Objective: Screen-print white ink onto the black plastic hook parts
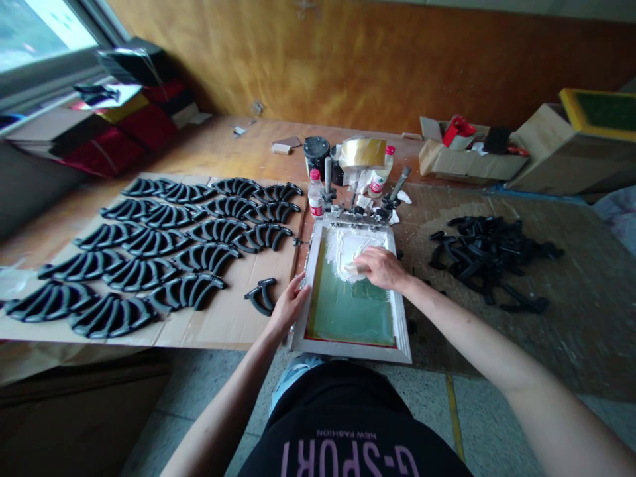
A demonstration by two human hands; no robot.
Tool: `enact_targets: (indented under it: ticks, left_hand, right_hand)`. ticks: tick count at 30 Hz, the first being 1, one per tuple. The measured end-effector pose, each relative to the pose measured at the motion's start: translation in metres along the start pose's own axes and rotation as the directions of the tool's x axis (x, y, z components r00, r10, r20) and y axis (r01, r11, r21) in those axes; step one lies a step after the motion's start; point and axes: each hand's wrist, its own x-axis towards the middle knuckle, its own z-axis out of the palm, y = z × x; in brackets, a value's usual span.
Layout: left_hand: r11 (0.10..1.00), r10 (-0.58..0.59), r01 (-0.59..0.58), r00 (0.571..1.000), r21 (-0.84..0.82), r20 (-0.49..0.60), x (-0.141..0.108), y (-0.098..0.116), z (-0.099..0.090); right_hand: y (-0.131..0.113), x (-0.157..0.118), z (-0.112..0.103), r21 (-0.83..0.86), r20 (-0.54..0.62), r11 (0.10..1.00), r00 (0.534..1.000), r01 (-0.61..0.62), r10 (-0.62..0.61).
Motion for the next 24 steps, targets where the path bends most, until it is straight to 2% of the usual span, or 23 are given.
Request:
enact_targets:
  ticks: [3,6,8,10,12,13,14,15,17,19,20,22,24]
  left_hand:
    - [1.0,0.01,-0.01,1.0,-0.003,0.004,-0.01,0.025,-0.005]
    - [0.996,0.083,-0.084,0.996,-0.019,-0.04,-0.021,0.06,-0.012]
    - [0.993,0.096,-0.099,0.994,-0.056,-0.053,-0.023,0.083,-0.014]
    - [0.975,0.138,-0.143,0.99,-0.168,-0.041,-0.019,0.105,-0.012]
    - [0.915,0.259,-0.265,0.964,-0.304,-0.062,-0.008,0.126,-0.007]
    - [0.876,0.317,-0.324,0.945,-0.356,-0.08,-0.001,0.135,-0.005]
    - [0.847,0.351,-0.358,0.932,-0.393,-0.092,0.005,0.143,-0.002]
    - [0.832,0.36,-0.365,0.928,-0.418,-0.093,0.011,0.149,0.001]
    - [0.82,0.329,-0.337,0.939,-0.462,-0.101,0.018,0.153,0.008]
    - [0.807,0.275,-0.307,0.951,-0.504,-0.139,0.015,0.143,0.018]
    - [0.816,0.227,-0.256,0.966,-0.518,-0.119,0.011,0.132,0.025]
    - [0.863,0.064,-0.034,0.997,-0.505,0.044,-0.003,0.101,0.042]
    - [0.868,-0.132,0.232,0.96,-0.438,0.247,-0.018,0.067,0.058]
  right_hand:
    - [0.013,0.04,-0.019,-0.033,-0.083,0.985,0.982,-0.172,0.169]
    - [0.043,0.063,-0.042,-0.049,-0.192,0.957,0.943,-0.287,0.273]
    - [0.07,0.055,-0.056,-0.02,-0.29,0.927,0.89,-0.374,0.353]
    - [0.093,0.031,-0.062,0.059,-0.368,0.86,0.79,-0.507,0.49]
    - [0.105,0.0,-0.054,0.144,-0.36,0.774,0.696,-0.617,0.622]
    - [0.105,-0.014,-0.044,0.172,-0.33,0.743,0.672,-0.647,0.663]
    - [0.101,-0.026,-0.031,0.187,-0.292,0.737,0.68,-0.649,0.673]
    - [0.093,-0.036,-0.017,0.189,-0.257,0.757,0.712,-0.626,0.653]
    - [0.073,-0.045,0.012,0.153,-0.174,0.855,0.838,-0.496,0.517]
    - [0.049,-0.044,0.031,0.078,-0.103,0.929,0.924,-0.362,0.368]
    - [0.037,-0.041,0.036,0.035,-0.088,0.944,0.94,-0.327,0.329]
    - [0.008,-0.034,0.038,-0.017,-0.125,0.939,0.932,-0.344,0.34]
    - [-0.025,-0.029,0.037,-0.019,-0.186,0.944,0.929,-0.329,0.32]
